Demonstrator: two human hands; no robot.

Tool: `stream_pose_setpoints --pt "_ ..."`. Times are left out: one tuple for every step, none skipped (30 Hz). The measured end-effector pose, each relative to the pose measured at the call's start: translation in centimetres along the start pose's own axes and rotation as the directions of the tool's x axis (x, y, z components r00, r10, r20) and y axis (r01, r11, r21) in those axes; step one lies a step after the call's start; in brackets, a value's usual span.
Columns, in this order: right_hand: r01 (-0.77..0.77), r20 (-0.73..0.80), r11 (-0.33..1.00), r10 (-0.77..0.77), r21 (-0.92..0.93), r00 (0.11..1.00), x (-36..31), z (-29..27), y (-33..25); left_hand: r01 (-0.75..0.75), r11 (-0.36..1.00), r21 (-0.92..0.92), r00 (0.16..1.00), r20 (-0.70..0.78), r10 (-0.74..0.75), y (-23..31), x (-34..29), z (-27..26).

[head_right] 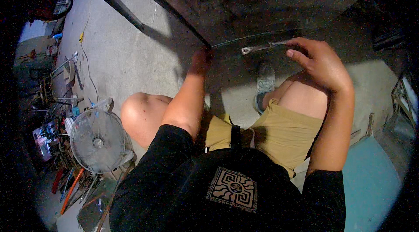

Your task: The person installs a rubber seal onto the edge of a glass panel, pressing the rubber strip into place by hand around the perimeter.

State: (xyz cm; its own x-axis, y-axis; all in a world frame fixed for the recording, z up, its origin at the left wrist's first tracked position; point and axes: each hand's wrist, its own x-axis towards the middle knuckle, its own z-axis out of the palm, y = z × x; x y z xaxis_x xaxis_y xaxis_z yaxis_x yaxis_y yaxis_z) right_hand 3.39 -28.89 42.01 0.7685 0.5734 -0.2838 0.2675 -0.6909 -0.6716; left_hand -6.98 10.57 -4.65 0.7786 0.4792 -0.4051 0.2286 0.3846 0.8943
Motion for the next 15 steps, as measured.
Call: stream_pose_setpoints --pt "-0.008 -0.004 1.0 0.008 -0.006 1.0 -0.1 0.1 0.1 0.017 0.999 -0.046 1.0 -0.015 -0.018 -0.2 -0.1 0.4" --pt "-0.045 -0.03 0.999 0.044 -0.011 0.999 -0.9 0.0 0.7 0.19 0.952 -0.241 0.98 -0.013 -0.199 1.9 -0.7 3.5" --pt "-0.041 -0.027 0.999 0.041 -0.015 0.999 -0.8 0.0 0.6 0.318 0.842 -0.435 0.932 -0.021 -0.363 2.5 -1.0 3.6" --pt "-0.032 -0.026 0.999 0.032 -0.019 0.999 -0.7 0.1 0.5 0.339 0.833 -0.437 0.922 -0.024 -0.388 3.2 -1.2 3.6" --pt "-0.024 -0.025 0.999 0.024 -0.024 0.999 -0.6 0.1 0.4 0.361 0.823 -0.439 0.911 -0.026 -0.413 4.0 -1.3 3.8" --pt "-0.018 -0.025 0.999 0.017 -0.029 1.0 -0.6 0.1 0.4 0.383 0.812 -0.44 0.899 -0.026 -0.438 4.5 -1.4 3.9" --pt "-0.024 -0.022 0.999 0.024 -0.022 0.999 -0.6 0.1 0.4 0.364 0.816 -0.448 0.904 -0.041 -0.426 4.8 -1.7 4.0" --pt "-0.032 -0.02 0.999 0.032 -0.014 0.999 -0.7 0.1 0.5 0.347 0.82 -0.455 0.908 -0.054 -0.415 5.1 -2.1 4.2" --pt "-0.04 -0.018 0.999 0.04 -0.007 0.999 -0.7 0.1 0.5 0.329 0.824 -0.462 0.913 -0.068 -0.403 4.9 -2.4 4.2" --pt "-0.039 -0.018 0.999 0.039 -0.014 0.999 -0.7 0.1 0.6 0.127 0.992 0.004 0.988 -0.084 -0.126 4.8 -2.8 3.9" --pt "-0.04 -0.019 0.999 0.04 -0.02 0.999 -0.8 0.1 0.7 -0.138 0.88 0.454 0.99 0.038 0.136 4.7 -3.2 3.4" --pt "-0.034 -0.013 0.999 0.033 -0.029 0.999 -0.7 0.0 0.4 -0.386 0.523 0.76 0.916 0.25 0.313 4.2 -3.4 2.6" --pt "-0.021 -0.007 0.999 0.021 -0.036 1.0 -0.5 -0.1 0.0 -0.353 0.628 0.694 0.932 0.201 0.302 2.7 -2.5 1.4" --pt "0.018 0.018 0.999 -0.017 -0.041 1.0 0.2 0.0 -0.8 -0.307 0.72 0.622 0.947 0.124 0.296 0.6 -1.1 -1.0" --pt "0.006 0.013 0.999 -0.005 -0.05 1.0 0.2 0.2 -0.3 -0.295 0.689 0.662 0.951 0.132 0.28 0.0 -0.7 -0.6"
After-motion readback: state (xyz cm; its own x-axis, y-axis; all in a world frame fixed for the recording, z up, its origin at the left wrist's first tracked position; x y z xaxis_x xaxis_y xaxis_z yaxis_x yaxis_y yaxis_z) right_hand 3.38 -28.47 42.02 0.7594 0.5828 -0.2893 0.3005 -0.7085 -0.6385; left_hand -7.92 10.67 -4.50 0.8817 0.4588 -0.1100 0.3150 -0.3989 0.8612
